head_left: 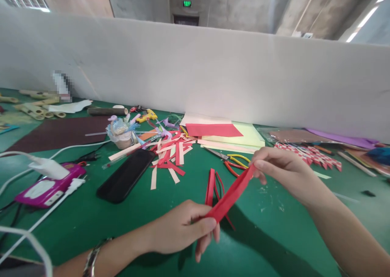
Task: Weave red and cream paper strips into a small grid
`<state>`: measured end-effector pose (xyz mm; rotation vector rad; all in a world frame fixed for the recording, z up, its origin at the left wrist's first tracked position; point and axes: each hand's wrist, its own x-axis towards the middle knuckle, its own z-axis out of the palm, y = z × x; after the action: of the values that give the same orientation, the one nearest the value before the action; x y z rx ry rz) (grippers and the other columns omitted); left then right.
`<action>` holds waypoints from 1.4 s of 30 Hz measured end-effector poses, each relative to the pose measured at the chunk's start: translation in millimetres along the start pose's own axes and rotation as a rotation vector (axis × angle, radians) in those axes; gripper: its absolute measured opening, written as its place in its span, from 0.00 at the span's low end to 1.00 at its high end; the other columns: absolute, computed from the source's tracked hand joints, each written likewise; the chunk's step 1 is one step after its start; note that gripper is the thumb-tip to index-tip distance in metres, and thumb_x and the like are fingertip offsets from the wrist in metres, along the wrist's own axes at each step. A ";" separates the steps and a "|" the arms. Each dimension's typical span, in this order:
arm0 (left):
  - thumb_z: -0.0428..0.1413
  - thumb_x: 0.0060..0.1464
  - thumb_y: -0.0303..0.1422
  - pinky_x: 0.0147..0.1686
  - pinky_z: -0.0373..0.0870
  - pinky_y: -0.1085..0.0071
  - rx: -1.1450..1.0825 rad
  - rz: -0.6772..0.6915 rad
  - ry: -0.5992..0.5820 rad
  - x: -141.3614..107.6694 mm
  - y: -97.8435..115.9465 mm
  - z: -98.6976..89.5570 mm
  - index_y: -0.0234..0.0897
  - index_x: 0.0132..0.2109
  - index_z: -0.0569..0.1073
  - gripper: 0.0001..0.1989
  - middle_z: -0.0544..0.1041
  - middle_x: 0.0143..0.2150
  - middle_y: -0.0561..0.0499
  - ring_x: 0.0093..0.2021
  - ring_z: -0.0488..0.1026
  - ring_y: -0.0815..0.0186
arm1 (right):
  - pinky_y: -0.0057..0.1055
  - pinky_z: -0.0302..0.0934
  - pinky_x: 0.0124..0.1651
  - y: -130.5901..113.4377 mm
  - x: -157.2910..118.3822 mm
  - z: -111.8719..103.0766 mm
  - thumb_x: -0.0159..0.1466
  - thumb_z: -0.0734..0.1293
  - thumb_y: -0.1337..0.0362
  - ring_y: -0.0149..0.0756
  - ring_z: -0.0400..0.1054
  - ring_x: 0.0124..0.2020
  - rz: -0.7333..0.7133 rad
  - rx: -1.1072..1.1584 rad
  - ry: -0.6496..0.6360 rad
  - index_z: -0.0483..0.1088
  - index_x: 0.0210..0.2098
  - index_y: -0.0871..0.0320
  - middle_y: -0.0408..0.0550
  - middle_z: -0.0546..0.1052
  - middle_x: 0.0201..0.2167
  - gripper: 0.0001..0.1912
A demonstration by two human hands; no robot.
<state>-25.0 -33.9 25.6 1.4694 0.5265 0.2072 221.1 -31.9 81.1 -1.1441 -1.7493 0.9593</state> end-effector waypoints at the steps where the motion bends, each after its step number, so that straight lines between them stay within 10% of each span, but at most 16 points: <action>1: 0.43 0.55 0.52 0.19 0.59 0.79 -0.012 -0.007 -0.050 -0.5 -1.9 -0.9 0.33 0.27 0.66 0.26 0.64 0.17 0.56 0.15 0.60 0.76 | 0.22 0.60 0.23 1.7 -1.0 0.2 0.61 0.63 0.61 0.24 0.62 0.19 -0.002 0.030 -0.029 0.68 0.25 0.58 0.42 0.70 0.20 0.10; 6: 0.41 0.57 0.51 0.25 0.64 0.75 -0.107 -0.012 -0.085 1.0 -4.8 -2.3 0.33 0.23 0.69 0.29 0.65 0.16 0.53 0.17 0.63 0.72 | 0.21 0.60 0.23 1.0 -0.8 7.0 0.60 0.65 0.62 0.25 0.62 0.20 0.002 0.098 -0.125 0.69 0.25 0.58 0.42 0.70 0.19 0.09; 13: 0.46 0.53 0.53 0.42 0.63 0.68 -0.274 0.141 0.071 14.0 3.0 6.2 0.33 0.45 0.68 0.27 0.72 0.39 0.44 0.41 0.70 0.62 | 0.21 0.60 0.24 -4.4 4.2 20.0 0.60 0.64 0.61 0.24 0.62 0.21 0.039 0.030 -0.121 0.69 0.24 0.59 0.42 0.69 0.20 0.10; 19: 0.53 0.48 0.50 0.21 0.62 0.76 -0.316 0.100 0.216 23.5 1.5 9.6 0.35 0.48 0.59 0.27 0.67 0.26 0.56 0.18 0.65 0.73 | 0.23 0.59 0.25 0.2 8.4 32.0 0.61 0.61 0.59 0.27 0.63 0.23 0.071 -0.175 -0.118 0.69 0.26 0.59 0.43 0.71 0.23 0.12; 30: 0.46 0.59 0.39 0.22 0.52 0.79 0.268 0.071 0.288 4.2 -6.2 -10.9 0.37 0.54 0.60 0.18 0.57 0.19 0.61 0.20 0.56 0.74 | 0.25 0.56 0.25 15.8 1.0 20.0 0.64 0.57 0.58 0.28 0.61 0.23 0.105 -0.384 -0.015 0.65 0.28 0.58 0.43 0.68 0.22 0.13; 34: 0.44 0.60 0.39 0.23 0.53 0.79 0.460 0.103 0.272 2.4 -5.5 -14.4 0.38 0.54 0.60 0.18 0.57 0.20 0.60 0.21 0.58 0.73 | 0.28 0.62 0.33 18.9 -3.6 26.6 0.64 0.57 0.57 0.33 0.66 0.35 0.062 -0.352 -0.036 0.63 0.44 0.56 0.49 0.71 0.38 0.13; 38: 0.45 0.60 0.38 0.31 0.60 0.77 0.670 0.178 0.279 1.6 -1.7 -15.4 0.42 0.54 0.63 0.16 0.73 0.33 0.53 0.31 0.70 0.68 | 0.29 0.63 0.37 19.4 -3.9 34.7 0.63 0.59 0.59 0.32 0.66 0.39 0.028 -0.376 -0.159 0.54 0.57 0.51 0.50 0.67 0.48 0.24; 42: 0.45 0.60 0.37 0.39 0.61 0.75 0.838 0.261 0.275 2.1 -3.4 -16.4 0.45 0.54 0.64 0.16 0.75 0.43 0.50 0.42 0.72 0.62 | 0.27 0.62 0.39 18.0 0.5 37.7 0.63 0.58 0.66 0.31 0.67 0.37 -0.028 -0.383 -0.268 0.65 0.48 0.54 0.48 0.72 0.41 0.14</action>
<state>-31.3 -18.7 21.6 2.3510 0.6834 0.4311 192.3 -32.1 50.9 -1.2667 -2.2298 0.8096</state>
